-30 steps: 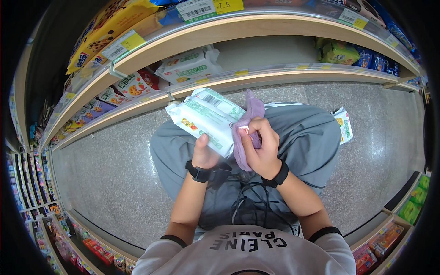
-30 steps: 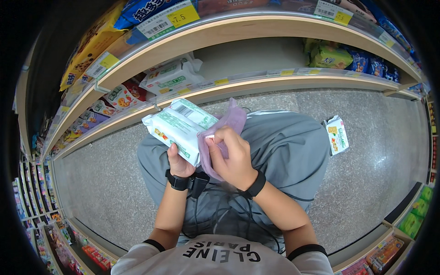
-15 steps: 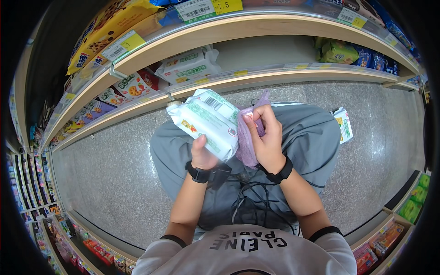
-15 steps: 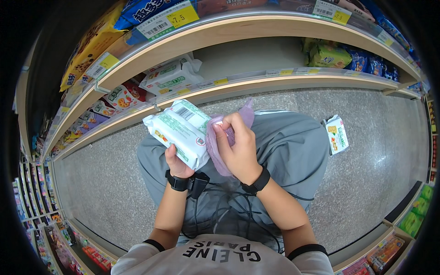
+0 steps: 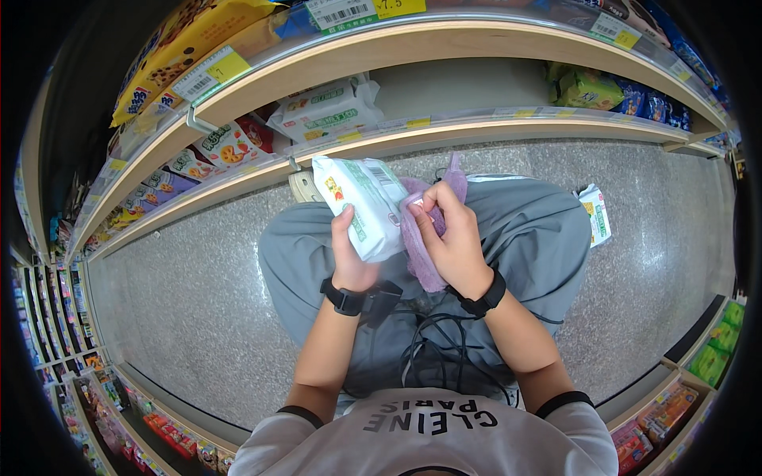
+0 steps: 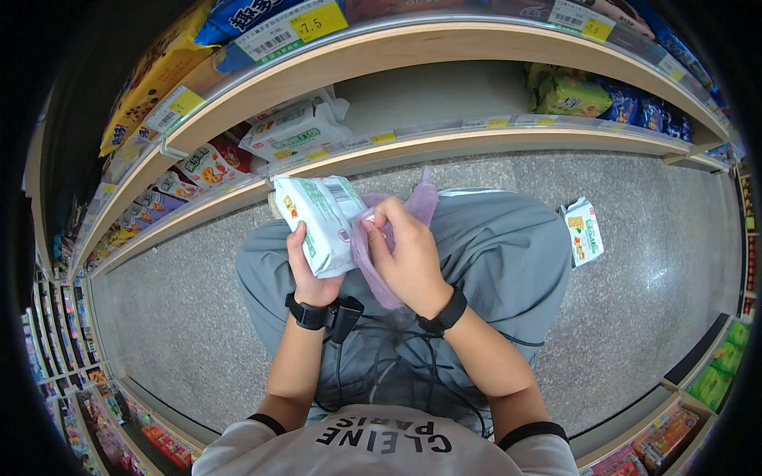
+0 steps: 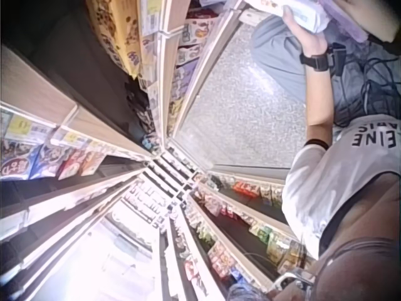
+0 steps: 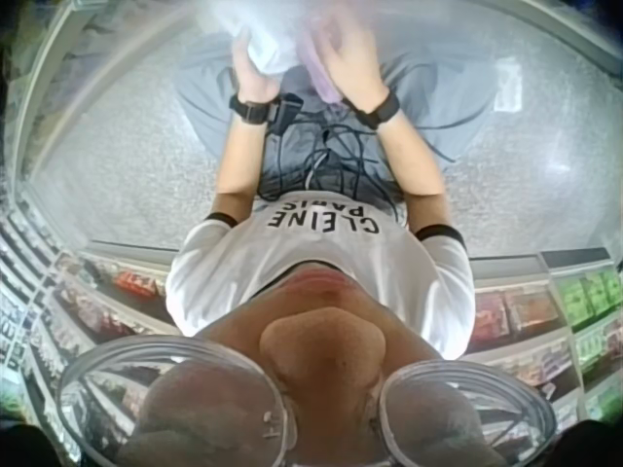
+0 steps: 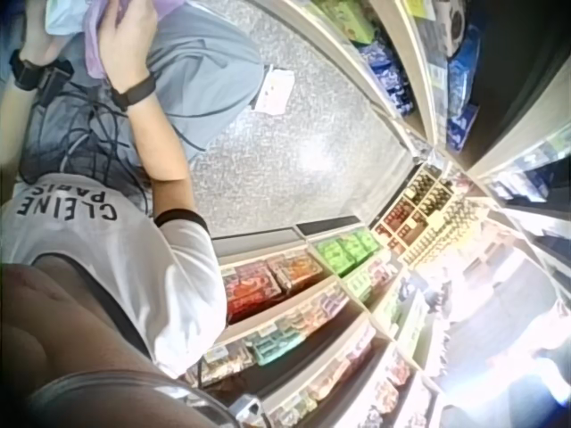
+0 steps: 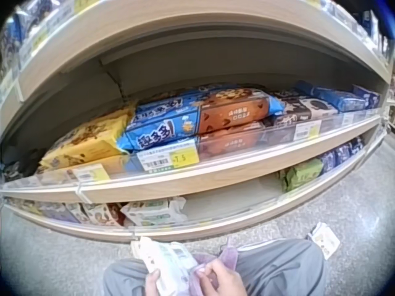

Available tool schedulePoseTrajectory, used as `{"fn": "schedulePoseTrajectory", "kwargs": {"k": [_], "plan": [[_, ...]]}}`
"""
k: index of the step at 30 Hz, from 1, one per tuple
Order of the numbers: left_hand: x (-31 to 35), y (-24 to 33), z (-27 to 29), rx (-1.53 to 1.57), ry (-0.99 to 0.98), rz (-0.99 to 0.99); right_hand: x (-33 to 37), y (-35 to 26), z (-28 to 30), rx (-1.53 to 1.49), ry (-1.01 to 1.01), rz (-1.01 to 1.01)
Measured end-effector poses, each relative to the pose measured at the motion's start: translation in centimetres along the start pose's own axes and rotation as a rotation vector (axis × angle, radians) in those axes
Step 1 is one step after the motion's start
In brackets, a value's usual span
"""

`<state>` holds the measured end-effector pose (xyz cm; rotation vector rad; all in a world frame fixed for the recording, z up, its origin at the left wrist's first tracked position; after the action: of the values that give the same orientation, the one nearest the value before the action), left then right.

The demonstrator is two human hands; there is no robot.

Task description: Wipe a package of soda biscuits with a purple cloth.

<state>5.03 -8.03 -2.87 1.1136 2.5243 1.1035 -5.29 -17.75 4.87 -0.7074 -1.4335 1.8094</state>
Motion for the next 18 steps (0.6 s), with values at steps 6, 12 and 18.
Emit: {"fn": "schedulePoseTrajectory", "kwargs": {"k": [6, 12, 18], "plan": [[-0.03, -0.2, 0.29, 0.009, -0.008, 0.032, -0.05, 0.21, -0.42, 0.03, -0.016, 0.006], [-0.12, -0.17, 0.21, 0.013, 0.013, 0.025, -0.04, 0.27, -0.54, 0.042, -0.021, 0.002], [-0.24, -0.4, 0.26, 0.005, -0.001, 0.047, -0.07, 0.32, -0.66, 0.058, -0.026, 0.002]]}}
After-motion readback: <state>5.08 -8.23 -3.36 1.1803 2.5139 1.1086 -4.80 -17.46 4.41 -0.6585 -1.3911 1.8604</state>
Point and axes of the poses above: each hand's wrist, its own x-axis away from the middle knuckle, its own z-axis out of the back of the hand, y = z × x, the point moved 10 cm from there along -x, towards the middle knuckle, and after that the axes turned 15 degrees about -z, right-handed, at the moved point
